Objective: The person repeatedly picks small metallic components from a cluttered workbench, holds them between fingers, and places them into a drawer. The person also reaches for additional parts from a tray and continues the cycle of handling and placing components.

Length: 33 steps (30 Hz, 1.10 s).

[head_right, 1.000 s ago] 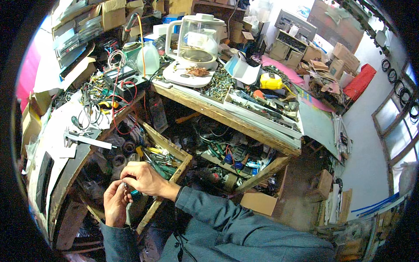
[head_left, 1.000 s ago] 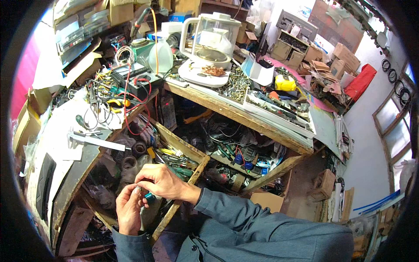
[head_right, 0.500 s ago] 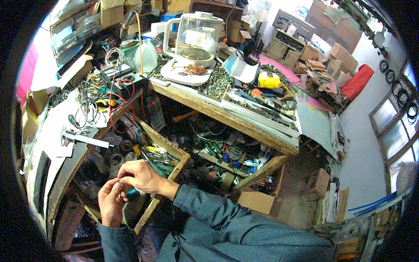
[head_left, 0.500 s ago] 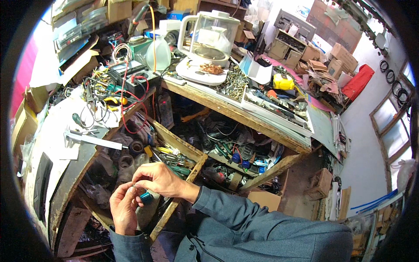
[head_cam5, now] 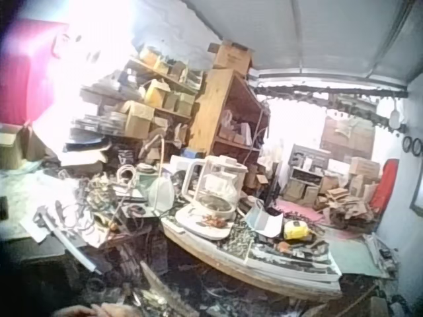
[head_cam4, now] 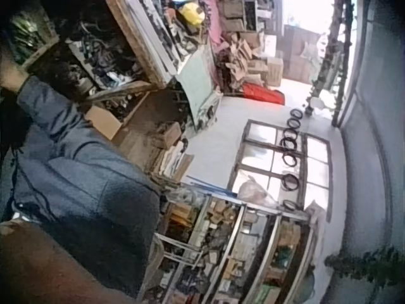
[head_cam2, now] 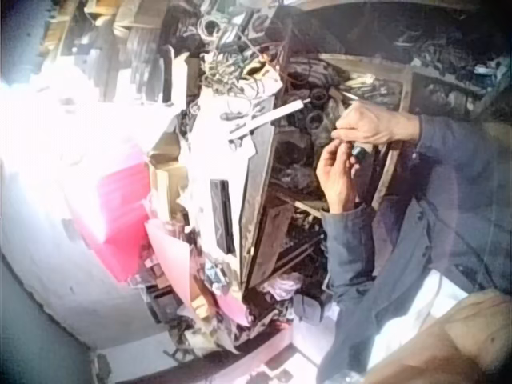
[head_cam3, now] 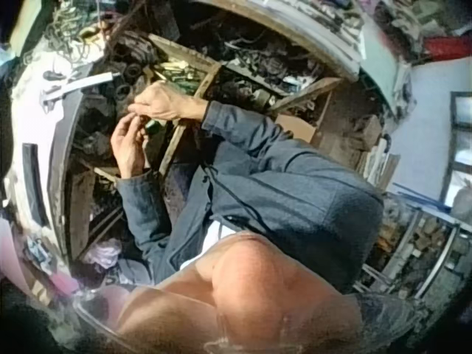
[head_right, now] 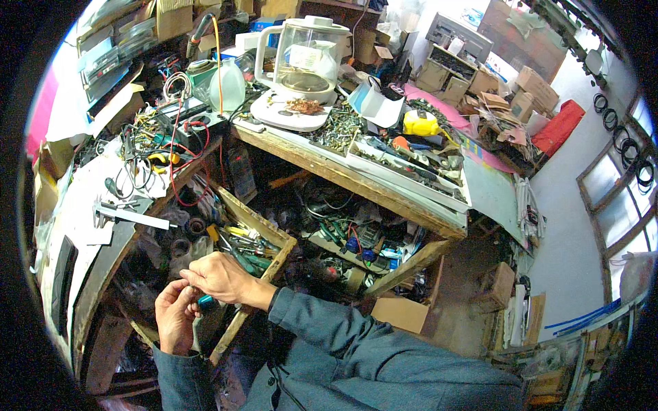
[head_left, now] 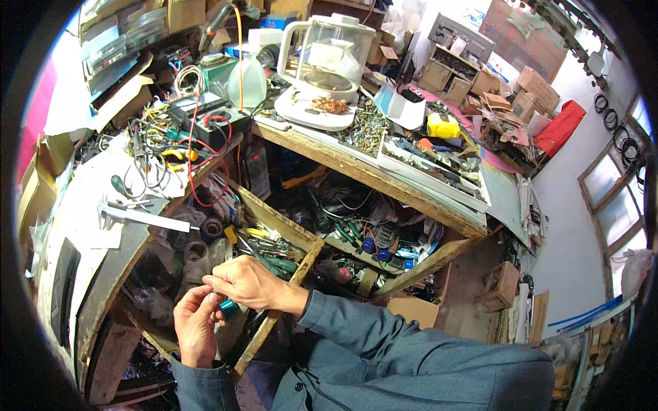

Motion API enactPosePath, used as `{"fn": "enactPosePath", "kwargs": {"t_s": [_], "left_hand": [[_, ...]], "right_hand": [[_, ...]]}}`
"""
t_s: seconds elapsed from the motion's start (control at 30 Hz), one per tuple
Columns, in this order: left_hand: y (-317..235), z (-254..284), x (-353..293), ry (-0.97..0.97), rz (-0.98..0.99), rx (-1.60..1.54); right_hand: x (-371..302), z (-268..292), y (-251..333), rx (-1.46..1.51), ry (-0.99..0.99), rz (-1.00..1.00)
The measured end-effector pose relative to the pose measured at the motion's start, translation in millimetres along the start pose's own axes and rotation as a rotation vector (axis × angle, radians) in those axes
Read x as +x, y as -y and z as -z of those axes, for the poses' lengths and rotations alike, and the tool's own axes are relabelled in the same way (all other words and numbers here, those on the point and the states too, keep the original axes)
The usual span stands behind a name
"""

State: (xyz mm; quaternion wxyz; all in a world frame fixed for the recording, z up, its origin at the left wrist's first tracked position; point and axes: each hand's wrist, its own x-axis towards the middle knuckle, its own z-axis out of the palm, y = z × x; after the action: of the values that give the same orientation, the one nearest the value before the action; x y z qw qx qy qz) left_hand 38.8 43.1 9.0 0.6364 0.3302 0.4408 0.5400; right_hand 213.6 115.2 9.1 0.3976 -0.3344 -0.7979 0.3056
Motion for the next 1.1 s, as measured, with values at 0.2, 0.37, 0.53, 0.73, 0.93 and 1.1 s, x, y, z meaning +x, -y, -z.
{"fn": "enactPosePath", "kwargs": {"t_s": [0.2, 0.37, 0.53, 0.73, 0.93, 1.1], "left_hand": [[-2.1, -2.2, 0.0, -0.062, -0.01, -0.006], [-7.3, -6.5, -1.3, -0.104, -0.013, 0.007], [-3.7, -4.3, -1.5, -0.042, -0.007, 0.021], [-2.1, -2.3, -1.4, -0.024, -0.027, 0.039], [-0.8, -2.9, -0.9, -0.016, -0.031, 0.027], [-3.2, -2.6, -1.2, -0.037, -0.018, 0.036]], "right_hand": [[2.9, 5.0, 10.1, 0.189, -0.007, -0.036], [-0.8, 10.7, 19.9, 0.284, -0.034, 0.051], [-2.6, 7.5, 17.6, 0.203, 0.035, -0.012], [-2.5, 6.9, 20.9, 0.158, -0.02, 0.065], [-3.2, 5.2, 16.2, 0.171, 0.045, -0.009], [-3.2, 7.3, 17.8, 0.19, 0.023, 0.013]]}}
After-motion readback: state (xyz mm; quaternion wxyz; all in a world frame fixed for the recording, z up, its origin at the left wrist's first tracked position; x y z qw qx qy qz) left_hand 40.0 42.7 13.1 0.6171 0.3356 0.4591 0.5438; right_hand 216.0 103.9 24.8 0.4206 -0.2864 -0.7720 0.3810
